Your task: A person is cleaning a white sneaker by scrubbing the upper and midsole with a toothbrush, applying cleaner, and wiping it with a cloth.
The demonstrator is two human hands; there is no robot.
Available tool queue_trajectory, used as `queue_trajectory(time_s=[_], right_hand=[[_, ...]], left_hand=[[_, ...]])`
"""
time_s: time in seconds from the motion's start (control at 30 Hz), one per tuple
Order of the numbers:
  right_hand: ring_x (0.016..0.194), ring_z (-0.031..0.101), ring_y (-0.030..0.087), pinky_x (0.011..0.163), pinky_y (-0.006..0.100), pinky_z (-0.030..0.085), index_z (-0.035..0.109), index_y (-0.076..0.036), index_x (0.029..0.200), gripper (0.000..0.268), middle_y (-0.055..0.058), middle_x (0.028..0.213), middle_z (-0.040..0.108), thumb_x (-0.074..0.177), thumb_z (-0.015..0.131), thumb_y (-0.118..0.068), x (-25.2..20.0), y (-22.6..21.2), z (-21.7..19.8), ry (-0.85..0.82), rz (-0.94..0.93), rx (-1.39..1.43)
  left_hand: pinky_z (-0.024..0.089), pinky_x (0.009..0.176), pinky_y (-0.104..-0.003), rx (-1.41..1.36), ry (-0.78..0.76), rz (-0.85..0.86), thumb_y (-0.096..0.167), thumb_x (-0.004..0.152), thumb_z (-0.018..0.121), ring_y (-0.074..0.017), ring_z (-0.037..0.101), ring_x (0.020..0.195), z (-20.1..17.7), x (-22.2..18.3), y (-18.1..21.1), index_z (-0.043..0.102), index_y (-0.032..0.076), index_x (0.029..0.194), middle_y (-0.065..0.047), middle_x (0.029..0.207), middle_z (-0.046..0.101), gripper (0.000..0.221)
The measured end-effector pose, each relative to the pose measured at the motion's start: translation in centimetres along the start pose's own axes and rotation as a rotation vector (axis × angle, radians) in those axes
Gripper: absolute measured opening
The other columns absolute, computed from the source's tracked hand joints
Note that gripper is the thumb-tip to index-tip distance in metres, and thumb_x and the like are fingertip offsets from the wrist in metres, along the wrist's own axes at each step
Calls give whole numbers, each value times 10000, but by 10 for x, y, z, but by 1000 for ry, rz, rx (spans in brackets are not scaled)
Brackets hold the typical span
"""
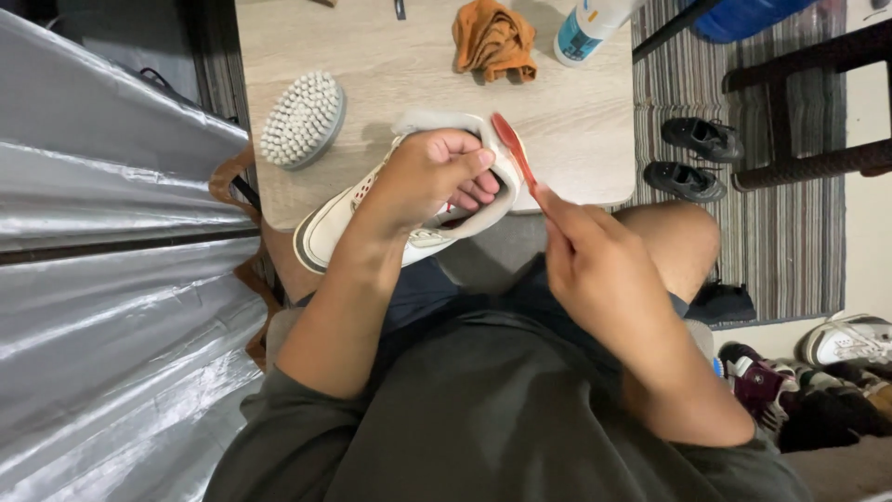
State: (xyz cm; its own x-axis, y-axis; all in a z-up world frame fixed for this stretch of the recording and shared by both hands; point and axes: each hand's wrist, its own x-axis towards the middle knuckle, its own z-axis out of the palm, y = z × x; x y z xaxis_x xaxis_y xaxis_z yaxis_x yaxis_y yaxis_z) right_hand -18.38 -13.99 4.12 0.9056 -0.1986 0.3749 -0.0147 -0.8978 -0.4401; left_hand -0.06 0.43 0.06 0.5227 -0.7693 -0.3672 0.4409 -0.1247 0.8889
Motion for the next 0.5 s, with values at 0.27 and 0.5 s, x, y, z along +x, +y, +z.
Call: queue_trajectory(time_s=[0.27,0.5], right_hand=[[1017,716,373,907,462,536,644,57,1330,354,213,1247,731,996,578,-42,0,-9,-49,-331,78,94],[1009,711,389,856,469,551,633,68,1342,345,246,1169,740,1009,568,4,22,-6,-14,-227,68,142]], left_hand=[[621,648,-269,190,74,-176,212,979,605,-206,771,764,12,-7,28,703,37,938,-135,848,771,205],[621,655,-251,230,93,-175,195,989,593,-171,766,749,18,-9,36,705,61,890,-97,821,775,201]])
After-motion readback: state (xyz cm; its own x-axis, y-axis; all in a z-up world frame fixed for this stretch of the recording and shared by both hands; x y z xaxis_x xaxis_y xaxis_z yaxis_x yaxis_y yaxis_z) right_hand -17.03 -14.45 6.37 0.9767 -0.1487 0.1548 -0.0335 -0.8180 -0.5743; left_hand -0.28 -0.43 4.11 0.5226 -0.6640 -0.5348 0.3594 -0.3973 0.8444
